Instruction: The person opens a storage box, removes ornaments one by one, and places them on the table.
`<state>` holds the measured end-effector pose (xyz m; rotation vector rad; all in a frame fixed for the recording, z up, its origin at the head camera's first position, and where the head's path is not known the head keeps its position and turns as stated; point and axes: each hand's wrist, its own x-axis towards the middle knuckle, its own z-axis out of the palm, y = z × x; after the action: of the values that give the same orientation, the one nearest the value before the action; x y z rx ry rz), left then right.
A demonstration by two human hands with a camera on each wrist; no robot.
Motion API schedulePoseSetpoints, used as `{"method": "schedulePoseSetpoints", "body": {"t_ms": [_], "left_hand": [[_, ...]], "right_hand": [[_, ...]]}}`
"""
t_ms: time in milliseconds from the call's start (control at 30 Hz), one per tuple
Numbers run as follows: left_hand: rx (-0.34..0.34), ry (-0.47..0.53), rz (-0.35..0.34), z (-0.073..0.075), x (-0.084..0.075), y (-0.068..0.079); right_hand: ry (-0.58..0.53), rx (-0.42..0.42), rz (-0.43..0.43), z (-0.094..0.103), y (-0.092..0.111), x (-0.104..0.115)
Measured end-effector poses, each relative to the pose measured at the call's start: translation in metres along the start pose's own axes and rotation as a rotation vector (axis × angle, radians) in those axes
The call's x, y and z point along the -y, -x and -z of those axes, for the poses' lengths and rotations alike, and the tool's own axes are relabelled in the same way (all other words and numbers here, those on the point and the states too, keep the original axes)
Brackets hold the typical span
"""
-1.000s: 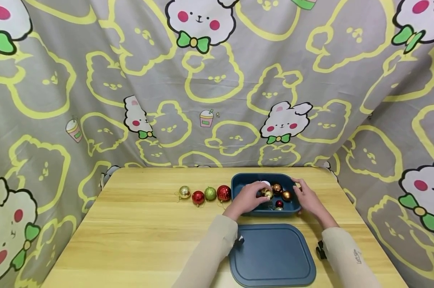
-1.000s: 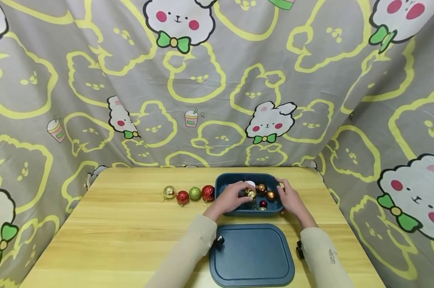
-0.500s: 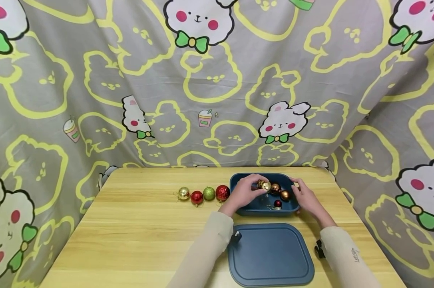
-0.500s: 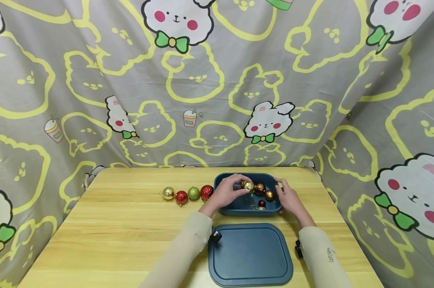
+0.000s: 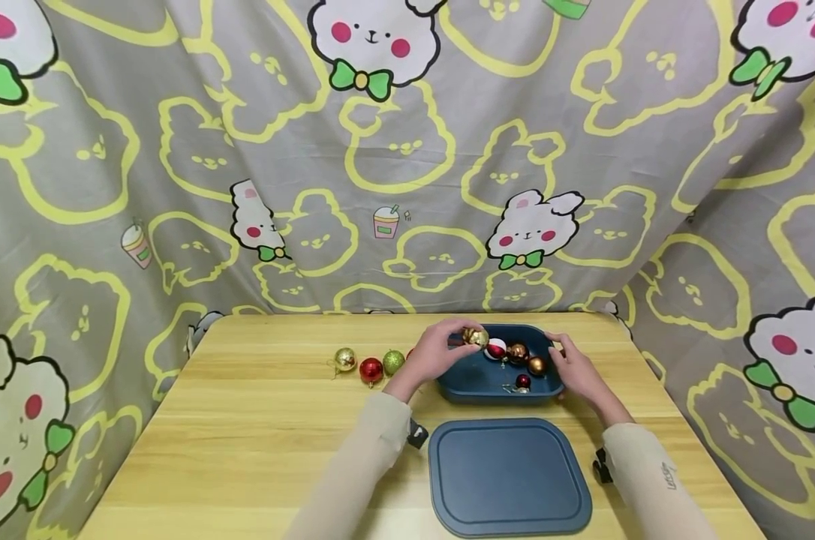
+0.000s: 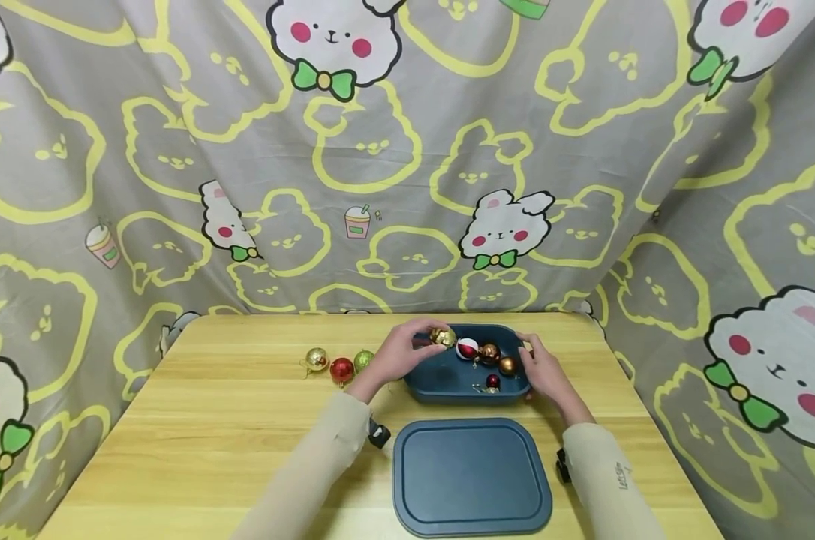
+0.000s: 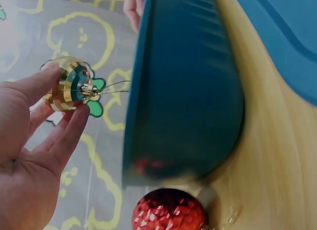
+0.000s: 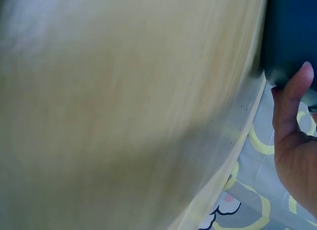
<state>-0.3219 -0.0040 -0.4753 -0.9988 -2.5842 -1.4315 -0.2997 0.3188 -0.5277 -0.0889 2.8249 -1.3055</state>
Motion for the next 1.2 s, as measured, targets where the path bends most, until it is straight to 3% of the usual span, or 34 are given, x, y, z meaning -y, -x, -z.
{"method": "schedulePoseSetpoints", "body": {"t_ms": [267, 500, 1200], "left_hand": [[-0.018, 0.016, -0.005, 0.022, 0.006, 0.016], [-0.05, 0.073, 0.0, 0.052, 0.014, 0.038], [-0.291, -0.012, 0.127, 0.138, 0.063, 0.121]], "right_hand": [[-0.014, 0.004, 0.005, 0.0, 0.0, -0.001], [-0.018, 0.002, 0.006, -0.001, 0.001, 0.001], [-0.008, 0.019, -0.02, -0.003, 0.0, 0.0]]}}
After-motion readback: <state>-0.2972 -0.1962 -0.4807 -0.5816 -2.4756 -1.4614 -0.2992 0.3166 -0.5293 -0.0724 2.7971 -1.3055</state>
